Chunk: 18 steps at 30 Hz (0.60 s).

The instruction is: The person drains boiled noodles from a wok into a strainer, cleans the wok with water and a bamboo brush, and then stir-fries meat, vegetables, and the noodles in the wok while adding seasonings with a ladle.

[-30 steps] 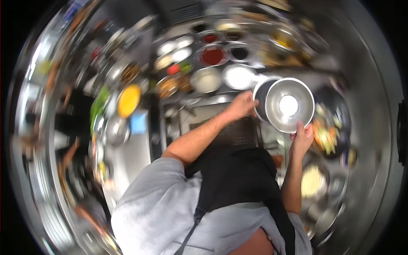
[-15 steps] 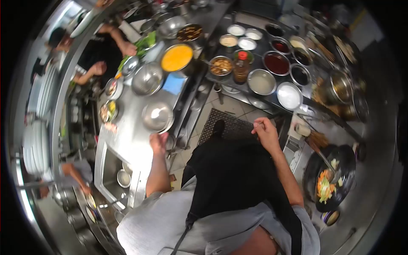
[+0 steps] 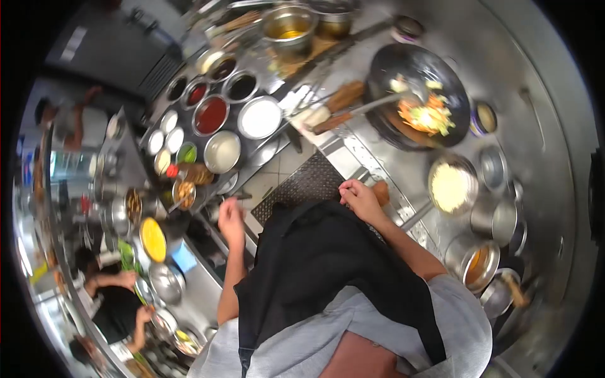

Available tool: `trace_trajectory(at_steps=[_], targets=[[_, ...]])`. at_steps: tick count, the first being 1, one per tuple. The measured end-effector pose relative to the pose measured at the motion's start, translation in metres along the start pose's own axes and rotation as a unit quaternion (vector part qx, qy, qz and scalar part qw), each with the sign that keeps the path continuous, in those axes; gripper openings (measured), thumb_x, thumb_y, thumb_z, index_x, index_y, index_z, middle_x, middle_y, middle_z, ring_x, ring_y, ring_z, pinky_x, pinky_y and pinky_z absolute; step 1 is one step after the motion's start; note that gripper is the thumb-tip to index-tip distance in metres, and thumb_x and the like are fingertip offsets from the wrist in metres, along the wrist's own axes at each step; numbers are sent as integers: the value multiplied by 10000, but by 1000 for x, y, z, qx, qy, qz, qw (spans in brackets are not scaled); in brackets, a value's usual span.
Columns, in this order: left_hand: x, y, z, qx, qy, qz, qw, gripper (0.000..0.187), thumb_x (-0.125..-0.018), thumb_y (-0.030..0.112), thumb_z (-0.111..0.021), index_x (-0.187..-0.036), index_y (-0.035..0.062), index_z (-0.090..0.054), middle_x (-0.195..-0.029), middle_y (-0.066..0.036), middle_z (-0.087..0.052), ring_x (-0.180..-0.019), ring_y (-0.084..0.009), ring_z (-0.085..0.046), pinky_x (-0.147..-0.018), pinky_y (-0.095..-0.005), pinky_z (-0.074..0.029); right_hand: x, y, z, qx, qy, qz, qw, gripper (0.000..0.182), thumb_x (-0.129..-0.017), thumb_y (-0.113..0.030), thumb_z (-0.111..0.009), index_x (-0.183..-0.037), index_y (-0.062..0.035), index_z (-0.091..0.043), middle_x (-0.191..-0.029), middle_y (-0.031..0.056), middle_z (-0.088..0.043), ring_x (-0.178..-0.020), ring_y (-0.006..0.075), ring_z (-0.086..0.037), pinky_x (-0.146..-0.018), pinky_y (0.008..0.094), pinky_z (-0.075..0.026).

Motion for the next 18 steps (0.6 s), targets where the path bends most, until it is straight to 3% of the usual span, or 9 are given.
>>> trace_trajectory(at_steps=[2,5,7,8,10,13,16,17,18], targets=[[-41,106,-127,-84,-135,-135,978,168,-1029,170,-624,-1044,21,-700,-889,-5,-666,-782,-76,-596,-699,-245,-496,14,9,10,-26,42,10,999,186,-1027,-202,-617,-1130,-48,-617,-802,15,-672,-713,74,-625,-591,233,-471],[-56,205,-279,-186,-303,-360,862,213,-930,158,-668,-1099,35,-713,-1020,-156,-716,-995,-329,-680,-903,-397,-528,34,24,22,-94,123,27,988,202,-1028,-199,-613,-1145,-34,-611,-808,15,-670,-707,75,-611,-592,231,-467],[-53,208,-353,-303,-349,-426,778,445,-917,308,-674,-1290,69,-628,-1228,-174,-672,-1123,-356,-648,-988,-448,-506,50,29,28,-98,191,13,977,213,-1031,-204,-609,-1159,-34,-606,-810,19,-673,-698,74,-597,-590,232,-464],[-53,193,-383,-411,-387,-397,724,537,-917,270,-651,-1408,87,-532,-1309,-206,-632,-1141,-388,-646,-993,-470,-512,58,29,30,-99,224,6,970,218,-1032,-206,-607,-1166,-34,-603,-810,21,-674,-693,73,-591,-588,233,-463],[-57,164,-428,-528,-439,-341,642,628,-893,208,-645,-1482,94,-458,-1262,-253,-647,-1146,-397,-646,-968,-473,-519,79,26,28,-139,287,13,948,226,-1033,-218,-607,-1182,-49,-592,-805,30,-678,-634,67,-556,-564,224,-451],[-65,163,-437,-463,-477,-355,658,618,-891,148,-591,-1493,102,-461,-1256,-251,-659,-1145,-424,-652,-965,-520,-520,108,41,25,-169,375,-26,911,209,-1036,-233,-604,-1155,-62,-595,-792,31,-679,-579,62,-530,-531,214,-435],[-66,169,-394,-327,-491,-320,741,620,-885,98,-576,-1492,82,-454,-1176,-269,-689,-1138,-452,-646,-981,-513,-505,124,54,23,-164,427,-33,889,201,-1039,-240,-598,-1131,-62,-601,-780,28,-676,-565,60,-518,-523,218,-430],[-70,163,-381,-202,-476,-405,754,586,-909,57,-567,-1484,69,-454,-950,-190,-725,-871,-356,-726,-776,-455,-571,121,62,28,-146,449,-20,881,182,-1038,-225,-589,-1110,-59,-606,-770,24,-672,-552,58,-509,-520,221,-428],[-68,170,-367,-183,-532,-290,774,576,-922,56,-566,-1486,69,-450,-875,-143,-687,-773,-293,-692,-693,-414,-555,115,54,31,-137,455,-17,880,177,-1037,-219,-586,-1107,-57,-607,-767,24,-671,-553,58,-511,-520,222,-427]])
Point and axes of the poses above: each hand's wrist, its own x-axis away from the middle knuckle, its own z-axis out of the back of the hand, y = z × x, the point moved 5 cm from there along -x, towards the middle knuckle
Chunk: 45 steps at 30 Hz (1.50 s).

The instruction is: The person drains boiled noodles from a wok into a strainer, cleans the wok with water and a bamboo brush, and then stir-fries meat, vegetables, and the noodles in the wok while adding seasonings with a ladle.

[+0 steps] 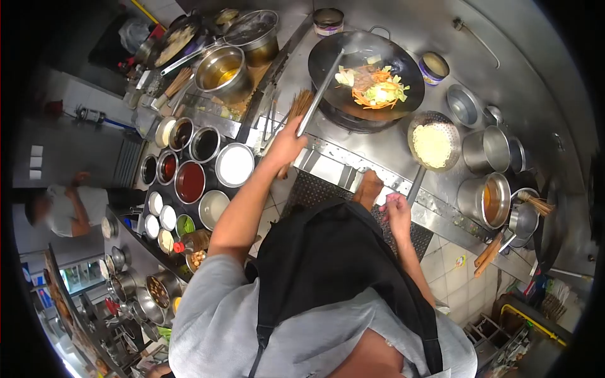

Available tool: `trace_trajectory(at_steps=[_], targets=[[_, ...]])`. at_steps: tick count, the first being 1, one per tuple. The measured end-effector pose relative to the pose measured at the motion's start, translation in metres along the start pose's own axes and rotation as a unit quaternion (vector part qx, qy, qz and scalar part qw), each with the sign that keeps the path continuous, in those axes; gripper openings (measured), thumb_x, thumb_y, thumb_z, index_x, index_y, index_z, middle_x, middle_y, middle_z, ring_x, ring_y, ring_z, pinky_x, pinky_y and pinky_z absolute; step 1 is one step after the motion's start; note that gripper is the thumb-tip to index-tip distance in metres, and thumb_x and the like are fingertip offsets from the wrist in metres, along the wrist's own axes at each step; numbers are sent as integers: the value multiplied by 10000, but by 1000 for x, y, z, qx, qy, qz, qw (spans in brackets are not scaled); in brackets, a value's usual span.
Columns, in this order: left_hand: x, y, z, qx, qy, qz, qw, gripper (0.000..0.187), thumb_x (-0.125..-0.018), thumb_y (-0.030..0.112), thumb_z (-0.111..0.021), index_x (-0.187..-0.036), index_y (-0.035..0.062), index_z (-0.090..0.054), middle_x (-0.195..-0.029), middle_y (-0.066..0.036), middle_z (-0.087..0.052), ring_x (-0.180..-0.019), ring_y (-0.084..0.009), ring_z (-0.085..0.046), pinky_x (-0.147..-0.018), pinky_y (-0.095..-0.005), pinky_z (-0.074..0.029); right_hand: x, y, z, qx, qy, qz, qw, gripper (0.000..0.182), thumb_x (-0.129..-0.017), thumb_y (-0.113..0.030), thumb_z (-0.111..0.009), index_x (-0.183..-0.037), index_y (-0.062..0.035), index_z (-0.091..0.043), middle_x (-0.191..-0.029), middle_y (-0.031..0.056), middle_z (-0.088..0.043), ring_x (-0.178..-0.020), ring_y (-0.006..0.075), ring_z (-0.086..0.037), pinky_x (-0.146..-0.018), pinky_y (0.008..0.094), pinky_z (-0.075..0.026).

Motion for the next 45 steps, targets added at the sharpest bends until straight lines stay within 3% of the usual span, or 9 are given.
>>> trace_trajectory(at_steps=[2,4,10,15,21,26,30,40,45], targets=[[38,39,28,192,-87,154,965,555,-950,52,-564,-1490,67,-441,-726,-49,-612,-579,-168,-623,-527,-332,-524,-17,-29,-16,18,1,14,1000,167,-1036,-206,-580,-1099,-53,-607,-763,24,-669,-555,58,-515,-522,224,-425],[74,53,45,304,-51,176,935,537,-984,71,-549,-1505,62,-420,-688,43,-486,-484,-44,-462,-418,-233,-416,-45,-48,-42,11,-44,90,995,170,-1038,-209,-581,-1101,-54,-611,-764,26,-671,-554,59,-515,-521,229,-419],[211,34,102,475,37,199,857,687,-977,54,-555,-1601,76,-269,-736,7,-512,-506,-78,-495,-442,-249,-447,-89,-86,-114,17,-120,169,978,181,-1047,-211,-568,-1143,-62,-602,-816,38,-676,-594,68,-542,-540,215,-422],[306,8,137,408,247,254,841,712,-983,16,-506,-1627,113,-219,-694,0,-509,-495,-93,-494,-433,-257,-445,-80,-64,-154,70,-200,112,971,174,-1047,-214,-569,-1129,-64,-597,-797,37,-667,-558,57,-497,-518,213,-404],[329,-71,172,314,423,316,789,500,-920,34,-493,-1416,48,-435,-662,8,-503,-475,-93,-494,-405,-266,-445,-45,-51,-188,66,-283,60,955,142,-1038,-156,-580,-1120,-42,-596,-778,36,-654,-570,59,-522,-501,204,-417],[339,-169,191,212,439,373,789,668,-887,80,-530,-1534,11,-376,-680,-21,-568,-512,-108,-541,-440,-293,-458,-37,-49,-183,81,-267,51,959,144,-1036,-154,-586,-1118,-36,-602,-772,43,-656,-569,60,-529,-494,207,-416],[333,-178,199,221,439,371,788,670,-874,87,-539,-1525,2,-404,-684,-23,-577,-512,-115,-538,-455,-296,-456,-49,-39,-156,96,-233,44,967,141,-1040,-162,-584,-1116,-45,-601,-765,43,-657,-555,58,-518,-502,206,-416],[319,-176,201,313,421,379,762,241,-926,85,-542,-1165,91,-517,-696,21,-515,-506,-93,-500,-419,-283,-433,-52,-19,-125,48,-206,25,977,152,-1044,-186,-588,-1110,-49,-595,-762,40,-647,-508,59,-497,-481,216,-413],[314,-172,207,400,429,364,724,209,-955,106,-557,-1154,113,-491,-714,26,-519,-537,-92,-509,-437,-291,-438,-56,-13,-124,48,-215,34,975,159,-1046,-192,-587,-1117,-50,-595,-765,46,-653,-502,61,-501,-477,219,-414]])
Point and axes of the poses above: each hand's wrist, its own x-axis away from the middle knuckle, its own z-axis out of the back of the hand, y = z × x, the point moved 5 cm from there along -x, towards the middle knuckle
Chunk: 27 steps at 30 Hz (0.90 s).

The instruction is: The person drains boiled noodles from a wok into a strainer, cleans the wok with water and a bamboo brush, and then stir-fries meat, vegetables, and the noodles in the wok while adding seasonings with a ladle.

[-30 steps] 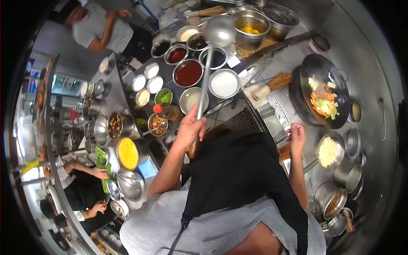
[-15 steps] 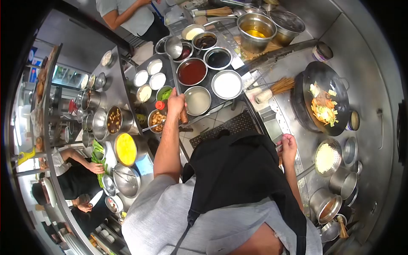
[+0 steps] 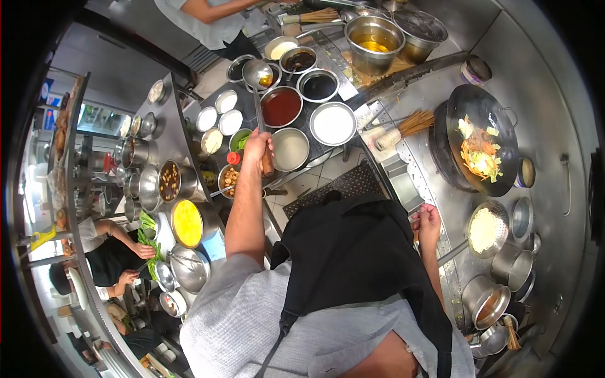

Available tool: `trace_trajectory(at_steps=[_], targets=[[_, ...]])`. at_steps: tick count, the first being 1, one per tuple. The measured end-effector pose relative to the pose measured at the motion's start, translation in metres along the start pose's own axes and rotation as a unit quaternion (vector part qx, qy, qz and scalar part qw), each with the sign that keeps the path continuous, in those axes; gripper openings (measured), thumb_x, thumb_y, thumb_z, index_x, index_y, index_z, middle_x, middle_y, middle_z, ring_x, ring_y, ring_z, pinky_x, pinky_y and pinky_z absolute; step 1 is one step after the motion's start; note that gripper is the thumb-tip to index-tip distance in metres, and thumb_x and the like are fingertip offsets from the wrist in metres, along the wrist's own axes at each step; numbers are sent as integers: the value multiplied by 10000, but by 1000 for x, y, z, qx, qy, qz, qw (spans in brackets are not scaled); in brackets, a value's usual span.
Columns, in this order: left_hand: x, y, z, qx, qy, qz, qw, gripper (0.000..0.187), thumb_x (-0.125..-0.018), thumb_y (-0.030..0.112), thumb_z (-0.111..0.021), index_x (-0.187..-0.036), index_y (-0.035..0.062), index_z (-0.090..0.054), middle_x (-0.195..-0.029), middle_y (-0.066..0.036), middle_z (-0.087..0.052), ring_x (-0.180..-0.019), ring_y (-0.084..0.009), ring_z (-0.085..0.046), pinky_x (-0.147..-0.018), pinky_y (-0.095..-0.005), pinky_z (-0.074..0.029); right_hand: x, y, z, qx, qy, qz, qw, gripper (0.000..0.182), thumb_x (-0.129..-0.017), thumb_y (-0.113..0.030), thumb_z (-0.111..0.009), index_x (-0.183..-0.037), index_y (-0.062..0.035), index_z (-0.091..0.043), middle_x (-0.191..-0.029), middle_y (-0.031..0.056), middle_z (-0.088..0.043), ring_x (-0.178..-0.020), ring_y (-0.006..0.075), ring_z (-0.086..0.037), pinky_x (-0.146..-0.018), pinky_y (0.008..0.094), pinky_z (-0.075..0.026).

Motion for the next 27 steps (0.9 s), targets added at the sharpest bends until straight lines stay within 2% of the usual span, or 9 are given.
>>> trace_trajectory(at_steps=[7,11,16,18,20,21,23,24,27], targets=[[-10,1,-1,143,-49,35,988,157,-949,87,-573,-1050,141,-467,-727,24,-527,-559,-94,-504,-466,-295,-414,0,-9,5,16,8,-14,1000,185,-1050,-234,-585,-1119,-62,-592,-774,44,-653,-533,64,-503,-507,221,-416],[-4,7,-2,234,-86,68,966,91,-1010,128,-544,-936,149,-495,-752,22,-541,-576,-87,-515,-486,-273,-415,-10,-4,17,2,12,8,1000,168,-1044,-196,-588,-1129,-52,-593,-778,57,-666,-507,68,-511,-482,226,-419],[74,40,-32,172,-81,27,981,105,-998,86,-543,-1073,122,-480,-774,13,-521,-576,-92,-489,-472,-272,-395,-30,-22,39,36,47,50,997,170,-1042,-190,-589,-1120,-41,-610,-828,67,-679,-576,85,-558,-537,234,-455],[104,48,-49,144,-120,23,982,145,-999,84,-540,-1133,115,-491,-768,17,-517,-566,-75,-473,-461,-257,-386,-55,-27,54,101,102,166,976,174,-1021,-164,-611,-1121,-26,-645,-897,74,-690,-726,140,-631,-654,269,-512],[144,63,-77,99,-120,13,988,235,-994,82,-540,-1224,102,-497,-759,24,-503,-551,-63,-459,-451,-245,-375,-63,-79,46,218,168,275,921,184,-977,-120,-648,-1131,-24,-673,-969,87,-690,-915,205,-656,-812,320,-528],[160,66,-94,71,-119,5,990,297,-990,80,-541,-1283,93,-496,-754,28,-493,-542,-58,-454,-443,-239,-367,-68,-104,40,244,197,294,903,227,-923,-90,-680,-1141,-26,-676,-1035,131,-693,-1014,283,-651,-921,370,-504],[176,65,-124,36,-198,21,979,411,-979,81,-540,-1384,76,-467,-752,32,-476,-527,-56,-439,-423,-229,-369,-92,-128,36,327,206,338,858,304,-877,-113,-701,-1168,-34,-662,-1203,183,-668,-1120,386,-617,-1000,454,-471],[181,62,-141,21,-211,42,976,469,-972,77,-536,-1431,71,-441,-753,29,-470,-520,-57,-432,-405,-221,-376,-107,-127,33,376,236,372,815,352,-872,-144,-718,-1204,-47,-649,-1219,170,-665,-1162,379,-598,-1011,460,-470],[182,50,-196,2,-308,88,947,481,-964,69,-530,-1436,79,-437,-759,17,-478,-512,-68,-438,-394,-224,-381,-143,-117,30,439,192,204,854,374,-921,-318,-688,-1218,-90,-669,-1186,169,-693,-1149,358,-625,-974,504,-472]])
Point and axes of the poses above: each hand's wrist, its own x-axis away from the middle knuckle, its own z-axis out of the back of the hand, y = z × x, the point moved 5 cm from there along -x, towards the middle knuckle
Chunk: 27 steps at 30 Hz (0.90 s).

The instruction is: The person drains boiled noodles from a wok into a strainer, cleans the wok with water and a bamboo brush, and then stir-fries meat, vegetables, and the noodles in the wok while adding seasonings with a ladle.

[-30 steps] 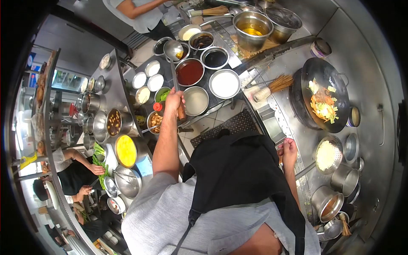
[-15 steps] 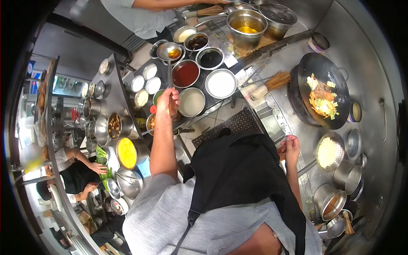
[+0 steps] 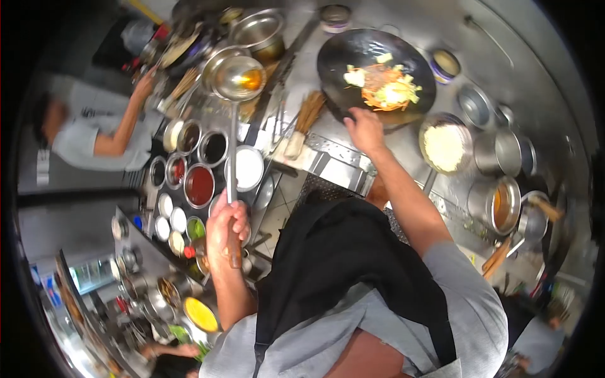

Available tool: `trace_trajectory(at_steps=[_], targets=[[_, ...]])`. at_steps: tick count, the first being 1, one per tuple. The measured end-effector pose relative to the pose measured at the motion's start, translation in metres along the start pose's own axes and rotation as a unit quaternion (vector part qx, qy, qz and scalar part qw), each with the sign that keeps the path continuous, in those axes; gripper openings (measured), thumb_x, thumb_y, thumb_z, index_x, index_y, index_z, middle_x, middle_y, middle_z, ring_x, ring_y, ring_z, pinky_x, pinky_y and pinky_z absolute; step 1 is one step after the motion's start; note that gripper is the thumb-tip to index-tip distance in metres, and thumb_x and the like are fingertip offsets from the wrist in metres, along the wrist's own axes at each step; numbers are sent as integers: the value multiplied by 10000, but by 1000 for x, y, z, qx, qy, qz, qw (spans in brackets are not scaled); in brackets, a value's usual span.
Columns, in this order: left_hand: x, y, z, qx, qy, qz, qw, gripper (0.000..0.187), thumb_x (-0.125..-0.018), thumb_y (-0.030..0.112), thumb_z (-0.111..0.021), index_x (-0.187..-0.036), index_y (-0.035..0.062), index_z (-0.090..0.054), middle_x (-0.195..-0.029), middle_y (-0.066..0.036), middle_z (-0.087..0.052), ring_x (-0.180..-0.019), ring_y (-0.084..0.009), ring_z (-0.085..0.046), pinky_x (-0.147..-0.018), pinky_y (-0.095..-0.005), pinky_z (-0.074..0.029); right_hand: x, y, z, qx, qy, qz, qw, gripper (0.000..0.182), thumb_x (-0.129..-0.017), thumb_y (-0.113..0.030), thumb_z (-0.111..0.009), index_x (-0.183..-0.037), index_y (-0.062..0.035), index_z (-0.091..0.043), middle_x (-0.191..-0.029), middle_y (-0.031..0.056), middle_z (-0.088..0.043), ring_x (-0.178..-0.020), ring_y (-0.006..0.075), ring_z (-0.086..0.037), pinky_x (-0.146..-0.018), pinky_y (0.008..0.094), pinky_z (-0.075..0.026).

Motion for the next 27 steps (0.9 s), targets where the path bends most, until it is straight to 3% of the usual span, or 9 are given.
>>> trace_trajectory(at_steps=[4,6,7,10,11,16,17,23,27], targets=[[-60,-12,-57,-166,-99,38,981,563,-949,83,-573,-1500,93,-455,-746,20,-500,-503,-60,-432,-412,-230,-386,-9,-2,0,63,-138,-108,983,338,-985,-399,-592,-1141,-114,-687,-986,155,-750,-977,357,-700,-923,504,-486],[-95,-12,-77,-394,-138,20,908,665,-956,97,-568,-1586,105,-356,-700,43,-481,-513,-54,-446,-428,-236,-401,-8,1,-2,92,-127,-97,983,330,-994,-405,-582,-1001,-102,-712,-935,153,-754,-948,343,-710,-874,503,-481],[-118,-14,-74,-478,-162,-15,863,661,-952,114,-580,-1580,115,-375,-799,-85,-669,-631,-208,-651,-592,-330,-534,-8,6,-4,94,-127,-95,983,339,-991,-408,-586,-965,-96,-714,-933,153,-753,-949,341,-710,-861,496,-480],[-147,17,-83,-666,-227,-208,679,643,-935,124,-607,-1549,103,-413,-1063,-254,-726,-979,-398,-718,-875,-410,-544,6,10,17,101,-78,-75,989,332,-964,-390,-626,-872,-85,-716,-895,143,-746,-916,338,-706,-823,482,-480],[-139,34,-85,-674,-239,-119,688,628,-922,133,-625,-1522,95,-442,-1262,-312,-617,-1236,-444,-582,-1042,-438,-456,16,4,27,103,-57,-67,991,324,-952,-379,-645,-844,-82,-716,-877,138,-743,-898,338,-704,-810,478,-480],[-140,65,-111,-771,-366,-137,503,695,-922,127,-638,-1567,152,-380,-1081,-283,-695,-1057,-468,-650,-928,-529,-499,36,-31,49,70,94,-23,993,236,-875,-290,-722,-767,-82,-695,-794,134,-705,-807,341,-678,-783,478,-466],[-151,55,-115,-762,-359,-188,505,686,-918,120,-637,-1557,148,-389,-992,-283,-700,-954,-477,-665,-876,-559,-506,32,-30,38,73,91,-44,992,233,-868,-281,-728,-761,-77,-688,-787,138,-700,-800,344,-675,-785,477,-466],[-196,3,-115,-772,-276,-240,519,681,-904,106,-646,-1542,144,-412,-933,-299,-689,-923,-479,-666,-837,-550,-517,127,-53,0,35,71,-67,995,172,-817,-197,-776,-763,-75,-667,-790,143,-685,-821,342,-665,-841,464,-468],[-160,43,-95,-749,-291,-223,552,681,-909,116,-659,-1546,186,-426,-1114,-289,-677,-1041,-481,-641,-910,-502,-515,142,-76,20,23,143,18,989,206,-803,-213,-793,-746,-81,-647,-753,107,-648,-811,306,-642,-819,438,-451]])
Point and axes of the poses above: each hand's wrist, its own x-axis away from the middle knuckle, its own z-axis out of the back of the hand, y = z × x, the point moved 5 cm from there along -x, towards the middle knuckle
